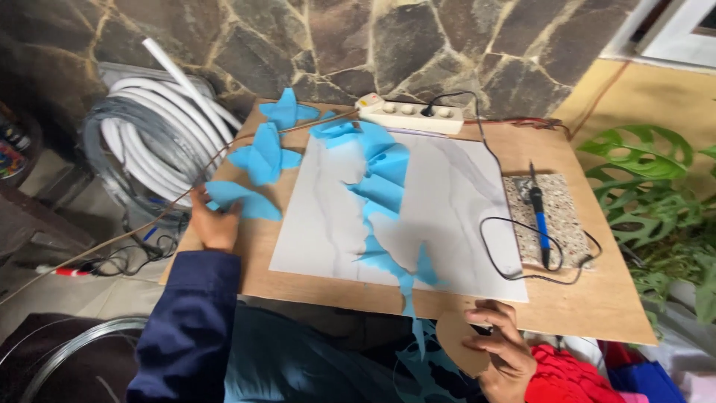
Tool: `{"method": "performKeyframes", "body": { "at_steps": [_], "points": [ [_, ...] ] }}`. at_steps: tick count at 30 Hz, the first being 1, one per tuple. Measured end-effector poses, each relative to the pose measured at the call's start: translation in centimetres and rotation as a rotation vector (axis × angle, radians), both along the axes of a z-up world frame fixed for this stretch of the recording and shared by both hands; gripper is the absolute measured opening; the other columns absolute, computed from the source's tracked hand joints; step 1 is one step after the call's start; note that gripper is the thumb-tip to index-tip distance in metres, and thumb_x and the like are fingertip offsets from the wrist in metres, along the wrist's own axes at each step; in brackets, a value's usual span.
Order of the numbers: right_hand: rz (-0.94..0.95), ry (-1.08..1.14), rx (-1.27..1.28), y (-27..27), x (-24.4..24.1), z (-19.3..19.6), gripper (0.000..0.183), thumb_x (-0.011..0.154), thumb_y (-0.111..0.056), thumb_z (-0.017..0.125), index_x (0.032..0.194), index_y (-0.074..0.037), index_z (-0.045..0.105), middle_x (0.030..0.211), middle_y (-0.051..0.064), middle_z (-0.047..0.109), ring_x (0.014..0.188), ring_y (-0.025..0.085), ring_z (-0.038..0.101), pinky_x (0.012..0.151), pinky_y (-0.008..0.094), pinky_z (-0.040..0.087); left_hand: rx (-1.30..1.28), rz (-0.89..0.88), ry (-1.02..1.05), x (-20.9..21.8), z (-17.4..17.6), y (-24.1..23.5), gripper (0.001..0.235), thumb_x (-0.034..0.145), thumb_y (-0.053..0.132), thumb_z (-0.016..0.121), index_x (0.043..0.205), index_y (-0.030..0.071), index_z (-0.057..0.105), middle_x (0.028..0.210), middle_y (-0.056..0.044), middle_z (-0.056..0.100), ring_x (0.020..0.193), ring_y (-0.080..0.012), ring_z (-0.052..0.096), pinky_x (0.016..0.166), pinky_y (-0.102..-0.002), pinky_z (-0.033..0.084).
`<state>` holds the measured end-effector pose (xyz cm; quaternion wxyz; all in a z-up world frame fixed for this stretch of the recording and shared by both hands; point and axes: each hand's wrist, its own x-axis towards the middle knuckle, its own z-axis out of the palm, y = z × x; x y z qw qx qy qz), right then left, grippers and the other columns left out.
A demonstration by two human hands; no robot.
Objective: Cutting blue foam shapes using a heat tool and a cardboard template on a workbench.
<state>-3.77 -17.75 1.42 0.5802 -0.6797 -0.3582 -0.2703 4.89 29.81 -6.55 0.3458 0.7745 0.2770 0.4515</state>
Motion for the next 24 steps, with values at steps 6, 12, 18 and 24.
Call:
{"method": "performKeyframes", "body": {
  "at_steps": [6, 12, 18, 24],
  "points": [
    [0.009, -0.004, 0.028, -0.9, -0.4, -0.1, 0.015, 0.078, -0.023, 0.062, 0.080, -0.008, 0.065, 0.102, 0.013, 0.061, 0.102, 0.029, 0.049, 0.084, 0.041, 0.044, 0.690, -0.009, -0.083, -4.1, 9.3, -7.6, 0.071, 0.070, 0.013, 0.072, 0.126, -0.009, 0.036, 0.129, -0.030, 0.030, 0.120, -0.0518, 0.027, 0.094, -0.068, 0.027],
    [0.096, 0.002, 0.036, -2.3, 0.0, -0.6, 0.015, 0.079, -0.022, 0.062, 0.084, -0.008, 0.063, 0.106, 0.013, 0.059, 0.105, 0.029, 0.049, 0.089, 0.043, 0.044, 0.706, -0.775, 0.047, -0.1, 7.1, -16.1, 0.044, 0.085, 0.025, 0.053, 0.126, 0.010, 0.044, 0.132, -0.017, 0.039, 0.123, -0.0393, 0.033, 0.105, -0.050, 0.022],
    [0.010, 0.024, 0.066, -2.5, -1.6, 1.0, 0.013, 0.079, -0.017, 0.059, 0.076, -0.005, 0.062, 0.097, 0.016, 0.061, 0.093, 0.030, 0.052, 0.078, 0.040, 0.046, 1.071, -0.568, 0.343, -3.0, 0.7, -23.6, 0.084, 0.076, 0.065, 0.041, 0.127, -0.002, 0.040, 0.132, -0.028, 0.035, 0.126, -0.0415, 0.028, 0.105, -0.046, 0.022],
    [-0.003, 0.140, 0.133, -1.4, -1.3, 3.2, 0.016, 0.078, -0.015, 0.060, 0.079, 0.001, 0.061, 0.074, 0.014, 0.061, 0.072, 0.025, 0.059, 0.065, 0.031, 0.050, 0.885, -0.815, 0.174, -9.1, 5.3, -24.3, 0.037, 0.090, 0.032, 0.041, 0.100, 0.002, 0.060, 0.103, -0.014, 0.059, 0.110, -0.0286, 0.048, 0.099, -0.045, 0.027]
  ]
}}
